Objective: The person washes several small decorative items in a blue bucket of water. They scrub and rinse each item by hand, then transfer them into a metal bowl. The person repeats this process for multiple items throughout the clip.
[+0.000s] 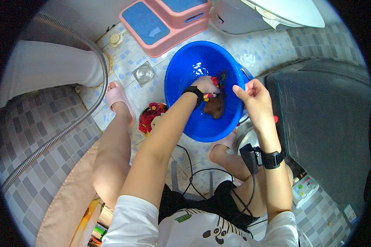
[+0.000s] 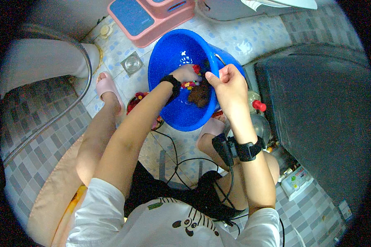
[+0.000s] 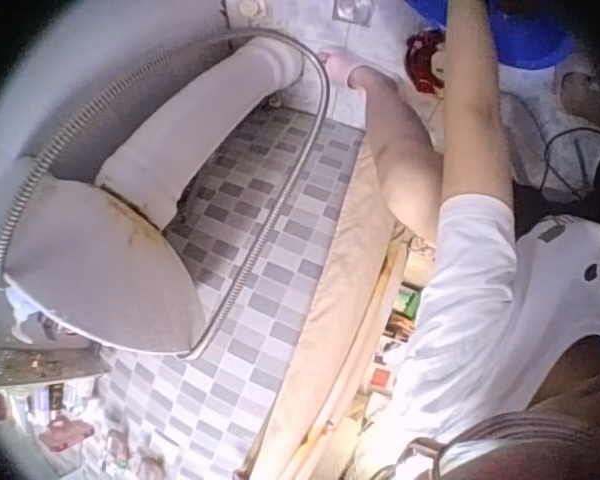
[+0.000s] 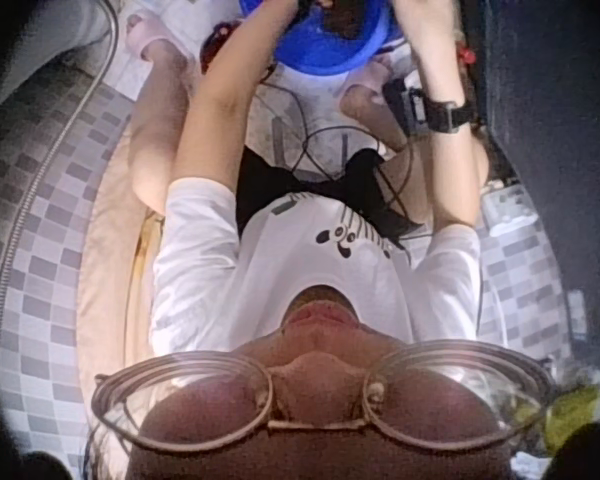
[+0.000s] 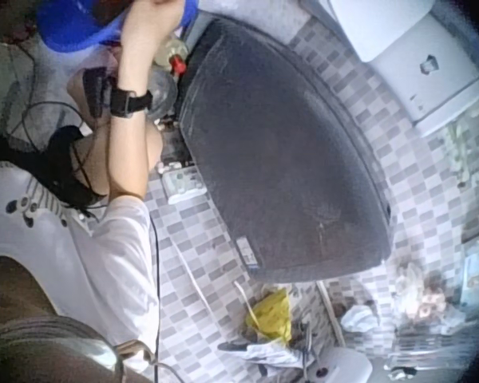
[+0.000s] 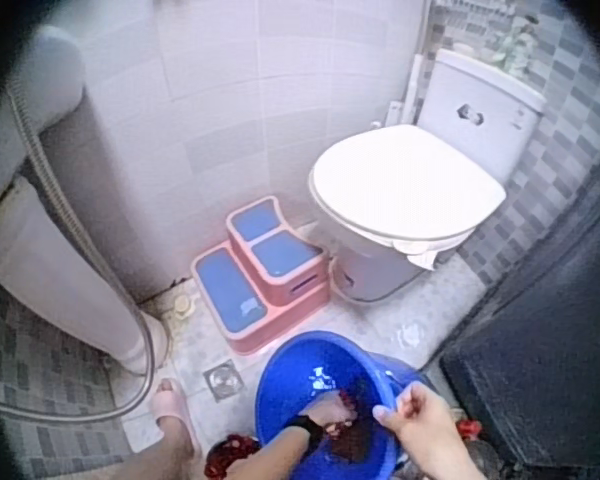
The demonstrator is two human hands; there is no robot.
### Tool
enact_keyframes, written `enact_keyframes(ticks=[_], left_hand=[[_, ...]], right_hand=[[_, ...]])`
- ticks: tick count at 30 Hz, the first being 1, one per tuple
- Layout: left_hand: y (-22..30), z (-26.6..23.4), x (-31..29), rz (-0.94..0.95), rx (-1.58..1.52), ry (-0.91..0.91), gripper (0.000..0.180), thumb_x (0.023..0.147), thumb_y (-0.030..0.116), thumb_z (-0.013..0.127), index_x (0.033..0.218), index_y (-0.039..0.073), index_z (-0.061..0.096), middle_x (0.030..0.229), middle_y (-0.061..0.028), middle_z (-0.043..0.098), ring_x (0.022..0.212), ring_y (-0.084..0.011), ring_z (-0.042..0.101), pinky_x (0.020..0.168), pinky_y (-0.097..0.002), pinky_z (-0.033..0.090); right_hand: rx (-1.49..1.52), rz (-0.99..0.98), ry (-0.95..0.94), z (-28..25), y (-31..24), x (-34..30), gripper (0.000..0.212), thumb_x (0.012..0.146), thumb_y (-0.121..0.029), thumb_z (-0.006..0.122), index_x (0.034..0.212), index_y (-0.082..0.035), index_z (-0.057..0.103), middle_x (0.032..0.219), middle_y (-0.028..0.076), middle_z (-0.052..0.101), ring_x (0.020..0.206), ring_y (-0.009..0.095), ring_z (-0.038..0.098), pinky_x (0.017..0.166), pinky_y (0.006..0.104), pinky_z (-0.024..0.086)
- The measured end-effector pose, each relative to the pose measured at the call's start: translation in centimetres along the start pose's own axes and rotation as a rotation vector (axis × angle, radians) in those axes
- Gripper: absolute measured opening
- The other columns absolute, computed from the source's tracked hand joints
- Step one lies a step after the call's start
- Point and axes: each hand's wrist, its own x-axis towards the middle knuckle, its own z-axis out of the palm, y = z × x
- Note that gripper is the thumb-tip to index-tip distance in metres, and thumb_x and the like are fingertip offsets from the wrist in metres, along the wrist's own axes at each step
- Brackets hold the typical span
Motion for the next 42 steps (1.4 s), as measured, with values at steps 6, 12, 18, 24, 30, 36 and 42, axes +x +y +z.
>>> enact_keyframes(ticks=[6, 12, 18, 24, 30, 36, 42], left_hand=[[-1.0, 5.1, -0.8, 0.085, -0.005, 0.027, 0.071, 0.063, 0.039, 0.085, 0.122, 0.005, 0.063, 0.118, -0.0223, 0.066, 0.108, -0.0370, 0.064, 0.093, -0.0426, 0.051], [1.6, 7.9, -3.0, 0.041, -0.053, 0.021, 0.053, 0.089, 0.046, 0.055, 0.125, 0.008, 0.061, 0.126, -0.0219, 0.062, 0.116, -0.0367, 0.061, 0.095, -0.0443, 0.049], [2.9, 5.8, -4.8, -0.015, -0.327, 0.135, 0.052, 0.093, 0.048, 0.053, 0.121, 0.006, 0.065, 0.124, -0.0217, 0.064, 0.116, -0.0362, 0.061, 0.096, -0.0439, 0.048], [1.4, 4.0, -5.2, -0.108, -0.110, 0.466, 0.048, 0.079, 0.026, 0.075, 0.118, 0.001, 0.061, 0.115, -0.0248, 0.064, 0.109, -0.0413, 0.061, 0.093, -0.0464, 0.050], [-1.3, 2.3, -4.0, -0.166, -0.185, 0.706, 0.060, 0.071, 0.018, 0.082, 0.122, -0.001, 0.057, 0.120, -0.0272, 0.058, 0.110, -0.0425, 0.059, 0.096, -0.0457, 0.049], [-2.2, 2.8, -0.5, -0.328, -0.274, 0.596, 0.058, 0.077, 0.021, 0.079, 0.127, 0.003, 0.056, 0.125, -0.0268, 0.056, 0.116, -0.0413, 0.056, 0.098, -0.0442, 0.048], [-2.6, 5.6, 4.5, -0.340, -0.275, 0.354, 0.079, 0.078, 0.045, 0.076, 0.144, 0.014, 0.046, 0.154, -0.0230, 0.028, 0.141, -0.0466, 0.027, 0.112, -0.0532, 0.036]], right_hand=[[-0.030, -0.015, -0.020, 0.9, -0.4, -0.6, 0.024, 0.089, -0.018, 0.073, 0.079, -0.010, 0.053, 0.069, -0.008, 0.050, 0.061, 0.002, 0.043, 0.055, 0.0191, 0.036], [0.014, -0.005, -0.037, 1.6, -0.8, -1.0, 0.024, 0.090, -0.019, 0.073, 0.080, -0.011, 0.053, 0.067, -0.008, 0.049, 0.058, 0.002, 0.043, 0.054, 0.0187, 0.036], [-0.048, -0.001, -0.060, 2.2, -1.5, -1.4, 0.023, 0.089, -0.018, 0.074, 0.081, -0.009, 0.055, 0.068, -0.006, 0.052, 0.059, 0.003, 0.044, 0.054, 0.0195, 0.037], [-0.036, 0.020, -0.056, 2.3, -1.7, -1.4, 0.023, 0.088, -0.018, 0.075, 0.082, -0.007, 0.056, 0.069, -0.005, 0.055, 0.060, 0.003, 0.046, 0.055, 0.0197, 0.038], [-0.004, 0.016, -0.067, 2.1, -1.7, -1.6, 0.021, 0.091, -0.020, 0.072, 0.083, -0.009, 0.055, 0.069, -0.007, 0.053, 0.059, 0.001, 0.044, 0.054, 0.0178, 0.036], [0.006, 0.042, -0.062, 2.0, -1.8, -1.7, 0.021, 0.092, -0.019, 0.071, 0.083, -0.009, 0.055, 0.070, -0.007, 0.052, 0.060, 0.001, 0.044, 0.054, 0.0175, 0.036], [0.076, 0.033, 0.002, 1.7, -1.2, -1.3, 0.020, 0.091, -0.015, 0.071, 0.084, -0.006, 0.056, 0.070, -0.006, 0.053, 0.060, 0.001, 0.042, 0.054, 0.0182, 0.034]])
